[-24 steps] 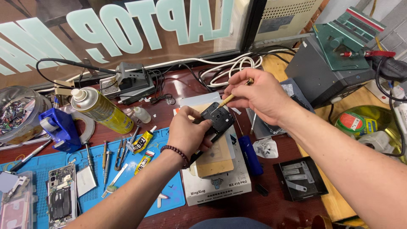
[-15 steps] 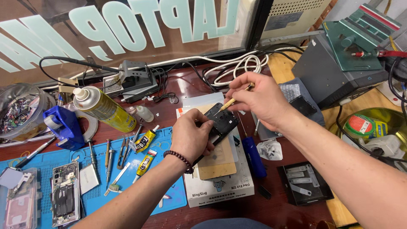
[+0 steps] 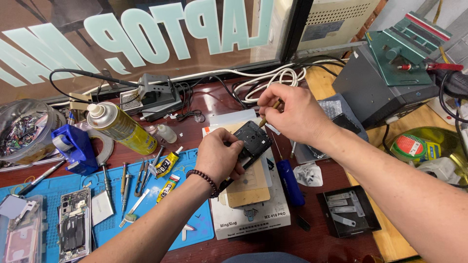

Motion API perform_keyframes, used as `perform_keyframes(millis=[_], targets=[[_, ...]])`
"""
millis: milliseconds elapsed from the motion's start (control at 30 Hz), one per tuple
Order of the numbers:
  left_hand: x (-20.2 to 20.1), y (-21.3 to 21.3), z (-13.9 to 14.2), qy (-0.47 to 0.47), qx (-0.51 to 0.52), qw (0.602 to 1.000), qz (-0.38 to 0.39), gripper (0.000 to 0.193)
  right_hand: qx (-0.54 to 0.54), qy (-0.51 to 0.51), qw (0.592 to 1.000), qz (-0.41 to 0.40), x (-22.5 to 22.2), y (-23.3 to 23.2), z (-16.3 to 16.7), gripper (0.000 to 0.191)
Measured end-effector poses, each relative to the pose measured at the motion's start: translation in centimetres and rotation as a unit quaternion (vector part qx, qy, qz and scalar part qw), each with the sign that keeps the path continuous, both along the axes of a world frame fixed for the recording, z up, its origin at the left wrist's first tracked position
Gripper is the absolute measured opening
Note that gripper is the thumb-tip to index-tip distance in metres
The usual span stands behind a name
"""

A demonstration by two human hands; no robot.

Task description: The person uses a small screwdriver to remove screws from the back of a smartphone, then opens the casing to access the internal components. They continue to unscrew and remove parts, including the battery, and apply adhesive to the back of the device.

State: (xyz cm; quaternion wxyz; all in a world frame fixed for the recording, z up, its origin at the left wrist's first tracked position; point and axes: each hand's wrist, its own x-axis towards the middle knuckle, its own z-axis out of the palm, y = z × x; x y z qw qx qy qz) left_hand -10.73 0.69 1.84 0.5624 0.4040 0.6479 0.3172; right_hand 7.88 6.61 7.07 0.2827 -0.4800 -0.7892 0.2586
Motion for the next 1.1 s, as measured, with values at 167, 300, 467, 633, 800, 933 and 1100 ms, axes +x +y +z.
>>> perform_keyframes(millis=[167, 300, 467, 633, 800, 933, 1100], targets=[[0.5, 0.5, -1.3, -0.002, 0.004, 1.0, 0.003, 0.02, 0.065, -0.069, 0.994, 0.051, -0.2, 0.3, -0.8, 0.014], [3.3, 3.8, -3.1, -0.004, 0.009, 1.0, 0.002, 0.02, 0.005, -0.024, 1.0, 0.012, 2.3, 4.1, -1.7, 0.014], [8.4, 6.1, -7.6, -0.015, 0.01, 1.0, 0.015, 0.019, -0.009, 0.014, 1.0, -0.001, 7.1, 7.2, -6.6, 0.014], [15.2, 6.5, -10.9, -0.019, 0.01, 1.0, 0.015, 0.019, -0.033, 0.04, 0.999, 0.0, 14.3, 7.7, -10.7, 0.016], [21.5, 6.7, -12.4, -0.012, 0.003, 1.0, 0.015, 0.018, -0.045, 0.051, 0.997, 0.033, 20.7, 8.5, -12.3, 0.015], [25.4, 9.9, -13.4, -0.009, 0.02, 1.0, 0.011, 0.018, -0.027, 0.064, 0.997, 0.021, 25.4, 11.9, -12.7, 0.021], [29.4, 14.8, -14.8, -0.017, 0.009, 1.0, 0.015, 0.019, -0.023, 0.008, 1.0, -0.006, 30.9, 16.3, -13.8, 0.02]])
